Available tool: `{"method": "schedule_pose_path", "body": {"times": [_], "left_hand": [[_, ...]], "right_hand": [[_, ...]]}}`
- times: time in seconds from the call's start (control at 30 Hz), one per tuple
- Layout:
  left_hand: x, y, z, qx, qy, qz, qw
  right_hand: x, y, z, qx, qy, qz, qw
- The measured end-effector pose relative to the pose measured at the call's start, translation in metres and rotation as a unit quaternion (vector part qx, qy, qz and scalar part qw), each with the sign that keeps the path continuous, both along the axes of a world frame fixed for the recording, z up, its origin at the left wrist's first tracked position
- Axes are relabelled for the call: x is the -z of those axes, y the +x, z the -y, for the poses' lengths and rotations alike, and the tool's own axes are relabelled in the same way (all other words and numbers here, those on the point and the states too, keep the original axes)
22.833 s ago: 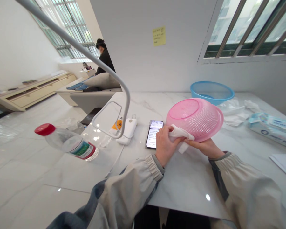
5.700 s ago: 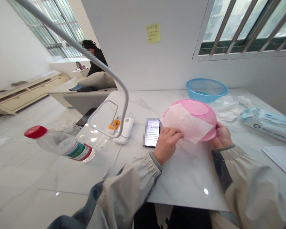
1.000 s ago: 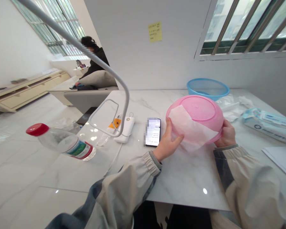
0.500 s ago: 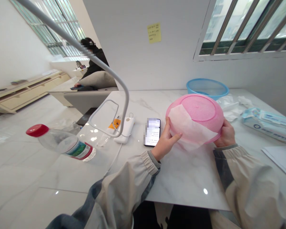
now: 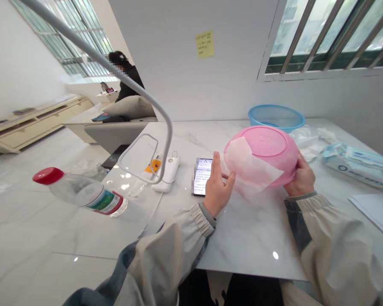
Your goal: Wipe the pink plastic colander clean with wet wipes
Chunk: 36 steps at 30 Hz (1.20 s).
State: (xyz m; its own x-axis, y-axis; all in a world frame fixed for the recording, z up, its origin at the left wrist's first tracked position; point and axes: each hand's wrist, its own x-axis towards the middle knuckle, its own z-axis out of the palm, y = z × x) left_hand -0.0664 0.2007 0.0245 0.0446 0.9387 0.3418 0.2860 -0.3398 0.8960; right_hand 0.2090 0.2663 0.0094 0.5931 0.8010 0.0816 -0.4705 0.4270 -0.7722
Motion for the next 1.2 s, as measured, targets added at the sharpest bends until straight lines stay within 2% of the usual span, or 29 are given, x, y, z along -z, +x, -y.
{"method": "schedule_pose_path", "body": {"times": [0.07, 0.17, 0.3, 0.4, 0.5, 0.7, 1.03, 1.2], "left_hand": [[0.0, 0.001, -0.001, -0.002, 0.039, -0.004, 0.999], [0.0, 0.002, -0.001, 0.031, 0.093, -0.011, 0.995], [-0.001, 0.003, 0.0, 0.075, 0.115, -0.038, 0.99], [-0.001, 0.003, 0.001, 0.095, 0.108, -0.043, 0.989], [0.001, 0.003, 0.0, 0.109, 0.086, -0.05, 0.989], [0.008, 0.003, -0.003, 0.105, 0.067, -0.07, 0.99], [0.008, 0.001, -0.005, 0.126, 0.11, -0.076, 0.983], [0.009, 0.001, -0.005, 0.146, 0.07, -0.038, 0.986]], "right_hand": [[-0.003, -0.002, 0.001, -0.007, 0.011, -0.014, 1.0], [-0.007, -0.007, 0.003, -0.019, 0.019, -0.045, 0.999], [-0.013, -0.014, 0.006, -0.047, 0.018, -0.071, 0.996], [-0.019, -0.018, 0.009, -0.071, 0.03, -0.057, 0.995], [-0.022, -0.021, 0.013, -0.058, 0.029, -0.028, 0.998], [-0.026, -0.026, 0.018, -0.094, 0.022, 0.037, 0.995], [-0.031, -0.019, 0.019, -0.076, 0.033, 0.031, 0.996], [-0.036, -0.02, 0.023, -0.06, 0.016, 0.03, 0.998]]}}
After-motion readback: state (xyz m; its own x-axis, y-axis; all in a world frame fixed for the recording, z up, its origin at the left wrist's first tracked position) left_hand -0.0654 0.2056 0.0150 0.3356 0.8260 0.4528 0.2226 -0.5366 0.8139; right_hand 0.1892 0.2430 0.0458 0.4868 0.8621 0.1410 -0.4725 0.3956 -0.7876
